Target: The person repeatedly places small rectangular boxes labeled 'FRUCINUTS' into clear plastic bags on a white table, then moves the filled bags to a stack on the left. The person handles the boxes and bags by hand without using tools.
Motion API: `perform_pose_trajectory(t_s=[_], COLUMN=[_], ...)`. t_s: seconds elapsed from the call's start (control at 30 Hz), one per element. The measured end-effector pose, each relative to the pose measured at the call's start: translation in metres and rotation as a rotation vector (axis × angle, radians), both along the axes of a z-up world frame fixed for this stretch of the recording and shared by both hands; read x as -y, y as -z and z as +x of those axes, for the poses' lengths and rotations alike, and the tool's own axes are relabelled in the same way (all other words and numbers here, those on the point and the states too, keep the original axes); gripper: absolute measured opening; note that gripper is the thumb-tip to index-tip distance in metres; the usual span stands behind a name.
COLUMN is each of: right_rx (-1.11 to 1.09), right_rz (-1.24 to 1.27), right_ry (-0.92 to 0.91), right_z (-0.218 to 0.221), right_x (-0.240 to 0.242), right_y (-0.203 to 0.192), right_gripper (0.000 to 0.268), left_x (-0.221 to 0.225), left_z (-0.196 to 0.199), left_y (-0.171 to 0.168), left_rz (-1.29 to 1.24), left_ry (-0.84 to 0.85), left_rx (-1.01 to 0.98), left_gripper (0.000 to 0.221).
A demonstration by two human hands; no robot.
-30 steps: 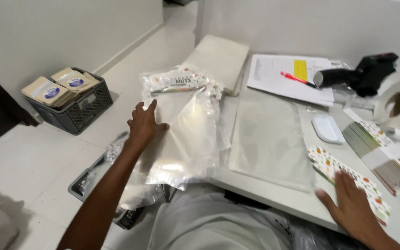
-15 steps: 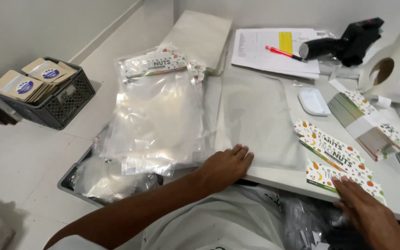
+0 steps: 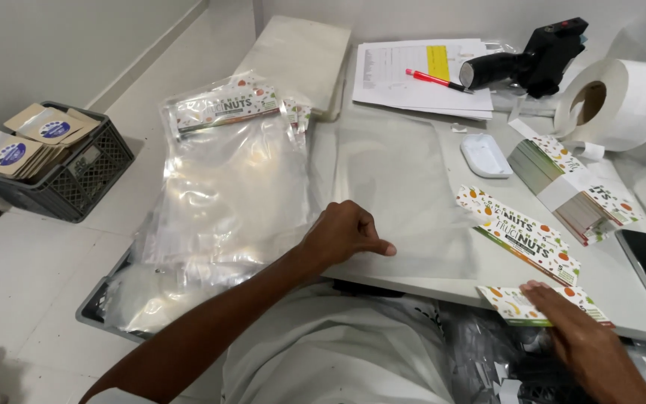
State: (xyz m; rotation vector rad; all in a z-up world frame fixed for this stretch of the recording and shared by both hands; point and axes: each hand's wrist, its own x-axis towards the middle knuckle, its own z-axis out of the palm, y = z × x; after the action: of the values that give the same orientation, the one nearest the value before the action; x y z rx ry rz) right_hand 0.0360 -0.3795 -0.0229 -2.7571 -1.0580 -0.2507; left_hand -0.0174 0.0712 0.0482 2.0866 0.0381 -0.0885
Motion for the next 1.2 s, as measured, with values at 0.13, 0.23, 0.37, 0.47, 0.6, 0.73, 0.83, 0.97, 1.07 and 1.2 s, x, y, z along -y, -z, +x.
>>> perform_pose_trajectory(t_s=[0.13, 0.23, 0.37, 0.47, 0.6, 0.73, 0.83, 0.97, 1.07, 1.2], right_rx=[0.161, 0.025, -0.038, -0.134, -0.151, -0.369, -0.391, -0.309, -0.216, -0.73], right_rz=[0.202, 0.269, 0.236, 0.204, 0.338, 0.21, 0.148, 0.108, 0.06, 1.286], right_ry=[-0.064, -0.453, -0.72, -0.773, -0.729, -0.448, -0.19, -0.119, -0.005, -0.94], right_z=[-0.028, -0.039, -0.036, -0.01, 0.005, -0.002, 0.048, 0.108, 0.113, 0.049], right_x=[-0.048, -0.1, -0.158, -0.178, -0.194, -0.207, -0.188, -0.208, -0.259, -0.298], right_y=[-0.083, -0.119, -0.11, -0.08, -0.062, -0.091, -0.023, 0.022, 0.022, -0.014], right_gripper=[0.082, 0.049, 0.037, 0.044, 0.036, 0.037, 0.041, 0.046, 0.06, 0.093], left_x=[0.008, 0.012, 0.013, 0.012, 0.019, 0.041, 0.045, 0.057, 0.063, 0.075], left_z=[-0.006, -0.006, -0.004, 0.002, 0.019, 0.016, -0.002, 0.0, -0.006, -0.009], left_y=[-0.014, -0.019, -0.017, -0.005, 0.038, 0.05, 0.019, 0.023, 0.012, 0.019], left_rz=[-0.048, -0.022, 0.023, 0.083, 0.012, 0.364, 0.422, 0.477, 0.479, 0.402], left_ry=[-0.034, -0.035, -0.042, -0.003, 0.19, 0.309, 0.407, 0.361, 0.348, 0.448], left_rx=[-0.037, -0.052, -0.067, -0.072, 0.189, 0.465, 0.553, 0.648, 0.72, 0.645], left_gripper=[0.037, 0.037, 0.038, 0.039, 0.03, 0.039, 0.043, 0.034, 0.034, 0.072])
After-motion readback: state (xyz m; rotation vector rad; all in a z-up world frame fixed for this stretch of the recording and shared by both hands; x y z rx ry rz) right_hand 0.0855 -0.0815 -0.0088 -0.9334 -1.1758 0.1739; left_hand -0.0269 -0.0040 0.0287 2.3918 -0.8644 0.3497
